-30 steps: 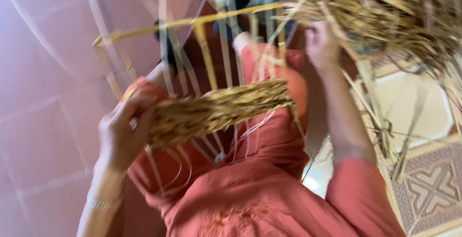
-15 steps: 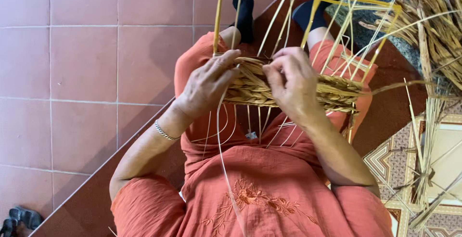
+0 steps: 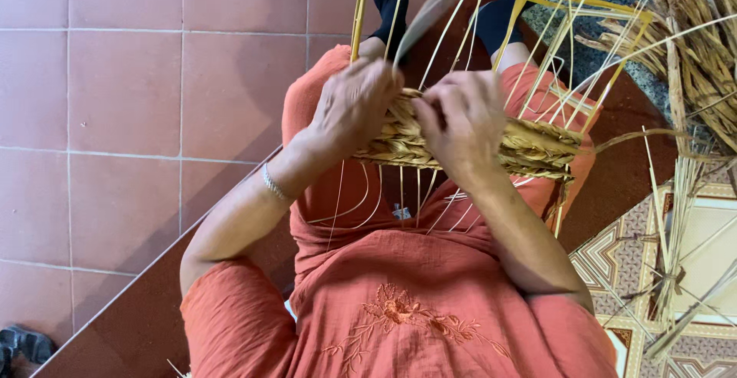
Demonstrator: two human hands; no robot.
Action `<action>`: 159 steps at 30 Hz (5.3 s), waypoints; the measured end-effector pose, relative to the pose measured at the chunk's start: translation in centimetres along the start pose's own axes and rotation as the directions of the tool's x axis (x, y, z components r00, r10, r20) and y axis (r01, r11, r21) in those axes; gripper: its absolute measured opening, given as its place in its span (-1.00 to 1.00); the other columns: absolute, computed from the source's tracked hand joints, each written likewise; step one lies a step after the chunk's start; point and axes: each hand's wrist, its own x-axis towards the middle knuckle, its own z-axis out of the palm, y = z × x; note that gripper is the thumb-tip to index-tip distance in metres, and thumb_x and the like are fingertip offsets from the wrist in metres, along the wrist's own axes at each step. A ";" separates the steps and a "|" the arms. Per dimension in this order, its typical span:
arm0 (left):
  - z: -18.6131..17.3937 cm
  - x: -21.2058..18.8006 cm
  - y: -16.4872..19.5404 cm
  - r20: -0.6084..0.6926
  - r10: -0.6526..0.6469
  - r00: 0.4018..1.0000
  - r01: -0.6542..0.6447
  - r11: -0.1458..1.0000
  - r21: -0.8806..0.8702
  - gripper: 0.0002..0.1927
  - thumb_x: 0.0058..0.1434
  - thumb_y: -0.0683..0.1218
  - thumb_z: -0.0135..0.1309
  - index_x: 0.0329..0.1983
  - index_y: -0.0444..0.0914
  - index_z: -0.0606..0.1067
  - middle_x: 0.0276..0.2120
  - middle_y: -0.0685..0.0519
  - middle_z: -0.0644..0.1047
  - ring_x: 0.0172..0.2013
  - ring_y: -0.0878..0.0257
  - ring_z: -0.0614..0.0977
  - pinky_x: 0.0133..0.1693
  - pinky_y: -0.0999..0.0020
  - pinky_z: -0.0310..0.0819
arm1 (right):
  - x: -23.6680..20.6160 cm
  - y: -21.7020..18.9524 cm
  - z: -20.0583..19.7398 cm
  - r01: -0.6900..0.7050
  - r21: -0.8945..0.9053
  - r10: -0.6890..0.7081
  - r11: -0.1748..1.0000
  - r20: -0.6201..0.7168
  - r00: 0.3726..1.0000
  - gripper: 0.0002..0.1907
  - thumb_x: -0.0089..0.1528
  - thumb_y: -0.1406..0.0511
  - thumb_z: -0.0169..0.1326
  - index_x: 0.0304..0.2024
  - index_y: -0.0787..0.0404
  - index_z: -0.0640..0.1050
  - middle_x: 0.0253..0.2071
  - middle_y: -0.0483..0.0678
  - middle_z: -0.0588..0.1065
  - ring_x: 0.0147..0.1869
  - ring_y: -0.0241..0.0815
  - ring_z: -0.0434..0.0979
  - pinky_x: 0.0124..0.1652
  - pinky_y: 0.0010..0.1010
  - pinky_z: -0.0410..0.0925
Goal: The person weaves dried palm leaves into a basket frame, interlacing strands by hand to build up the basket walls. The person occasionally reaches for additional palm leaves from a nearby pile and continues weaving.
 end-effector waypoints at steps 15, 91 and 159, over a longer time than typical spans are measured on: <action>1.6 4.7 -0.2 0.211 -0.206 0.956 0.240 0.958 -0.155 -0.91 0.25 -0.25 0.09 -0.32 -0.21 0.58 -0.51 -0.10 0.53 -0.44 -0.09 0.56 -0.28 0.02 0.46 | -4.2 3.3 -2.6 -0.224 0.035 0.173 0.974 0.524 0.834 -0.80 0.37 0.30 0.22 -0.11 0.29 0.49 -0.32 -0.07 0.43 -0.28 -0.21 0.44 -0.41 -0.37 0.35; 1.6 5.2 3.9 0.296 -0.008 0.955 0.086 0.964 -0.253 -0.73 0.48 -0.03 -0.04 -0.18 -0.31 0.55 -0.47 -0.03 0.49 -0.41 0.08 0.56 -0.31 0.11 0.48 | 5.8 10.2 -8.3 -0.707 -0.087 0.324 0.702 0.923 0.208 -0.79 0.25 0.18 0.19 -0.19 0.13 0.72 -0.47 -0.06 0.65 -0.42 -0.33 0.62 -0.34 -0.42 0.44; 3.2 5.7 3.9 0.389 0.163 0.907 -0.032 0.946 -0.322 -0.74 0.04 -0.28 0.04 -0.15 -0.33 0.47 -0.26 -0.13 0.47 -0.21 -0.02 0.57 -0.17 0.01 0.50 | 2.2 5.8 -9.5 0.070 -0.137 0.010 0.988 0.515 0.857 -0.93 0.32 0.32 0.23 -0.19 0.18 0.60 -0.35 -0.04 0.58 -0.17 -0.12 0.59 -0.26 -0.28 0.44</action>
